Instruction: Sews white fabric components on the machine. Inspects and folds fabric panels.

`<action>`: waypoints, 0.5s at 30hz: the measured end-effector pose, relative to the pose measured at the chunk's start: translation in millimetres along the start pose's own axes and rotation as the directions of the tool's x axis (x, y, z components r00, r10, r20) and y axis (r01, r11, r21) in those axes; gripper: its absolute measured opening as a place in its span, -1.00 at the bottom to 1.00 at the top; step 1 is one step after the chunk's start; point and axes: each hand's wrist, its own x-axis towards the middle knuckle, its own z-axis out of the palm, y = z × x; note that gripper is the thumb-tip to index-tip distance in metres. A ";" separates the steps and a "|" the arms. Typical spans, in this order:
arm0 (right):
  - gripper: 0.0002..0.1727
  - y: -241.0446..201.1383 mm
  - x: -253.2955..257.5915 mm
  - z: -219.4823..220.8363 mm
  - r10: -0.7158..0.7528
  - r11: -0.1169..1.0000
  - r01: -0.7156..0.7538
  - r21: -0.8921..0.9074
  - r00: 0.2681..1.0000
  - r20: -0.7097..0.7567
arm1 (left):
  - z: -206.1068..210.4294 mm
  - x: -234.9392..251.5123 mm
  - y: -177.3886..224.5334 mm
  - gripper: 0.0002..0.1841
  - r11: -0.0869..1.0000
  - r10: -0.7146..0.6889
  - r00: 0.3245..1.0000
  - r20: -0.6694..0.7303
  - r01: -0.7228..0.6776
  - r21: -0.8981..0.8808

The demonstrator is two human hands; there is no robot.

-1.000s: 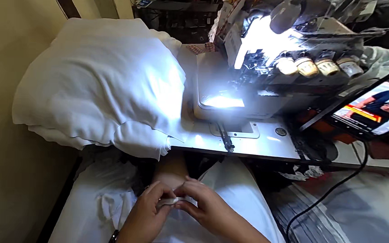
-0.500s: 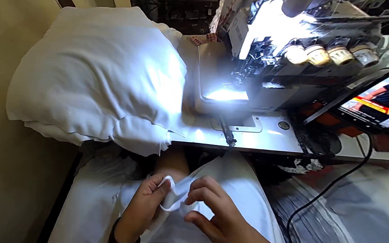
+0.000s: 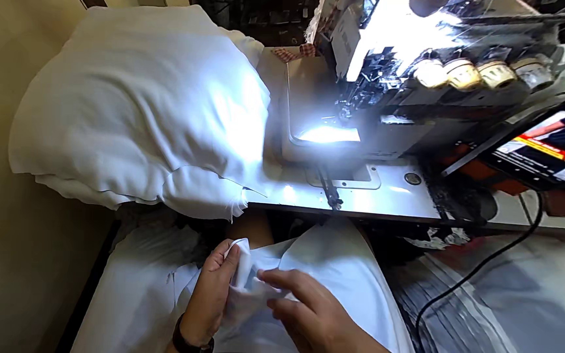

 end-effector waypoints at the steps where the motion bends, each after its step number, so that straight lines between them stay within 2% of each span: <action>1: -0.92 -4.2 -0.5 -3.9 0.052 0.994 -0.063 0.085 0.991 0.126 | 2.9 0.4 -1.3 -0.76 0.999 -0.020 1.000 -0.004 0.019 -0.036; 2: -0.85 -6.6 -1.7 -7.5 0.133 0.965 -0.190 0.182 0.948 0.289 | 6.1 0.0 -2.9 -0.76 0.997 -0.018 1.000 -0.024 0.016 -0.070; 4: -0.60 -1.8 -8.1 -7.3 0.303 0.807 -0.516 0.289 0.780 0.547 | 12.4 -1.7 -7.0 -0.76 0.992 0.022 0.995 -0.095 -0.033 -0.119; 6: -0.61 11.0 -18.1 -1.1 0.442 0.640 -0.709 0.295 0.654 0.613 | 15.4 -2.6 -12.2 -0.75 0.988 0.058 0.986 -0.156 -0.080 -0.135; 8: -0.51 18.3 -17.7 -1.9 0.526 0.534 -0.810 0.241 0.542 0.655 | 16.1 -4.4 -17.3 -0.76 0.986 0.074 0.982 -0.175 -0.098 -0.131; 9: -0.44 18.8 -14.3 -2.9 0.524 0.518 -0.833 0.193 0.487 0.699 | 16.8 -5.8 -18.5 -0.76 0.985 0.073 0.981 -0.182 -0.099 -0.138; 11: -0.48 17.1 -7.9 -1.7 0.484 0.518 -0.844 0.138 0.423 0.766 | 18.9 -7.9 -17.3 -0.79 0.984 0.073 0.981 -0.182 -0.101 -0.149; 12: -0.55 14.5 -6.6 -0.2 0.481 0.539 -0.827 0.161 0.459 0.747 | 19.3 -8.0 -16.0 -0.81 0.983 0.078 0.983 -0.164 -0.103 -0.151; 13: -0.61 11.1 -7.2 1.1 0.493 0.585 -0.781 0.220 0.557 0.668 | 18.4 -7.6 -15.5 -0.81 0.985 0.084 0.987 -0.135 -0.102 -0.139; 15: -0.66 9.6 -12.5 7.8 0.444 0.780 -0.542 0.314 0.832 0.333 | 12.6 -4.9 -20.0 -0.79 0.995 0.089 0.995 -0.045 -0.091 -0.048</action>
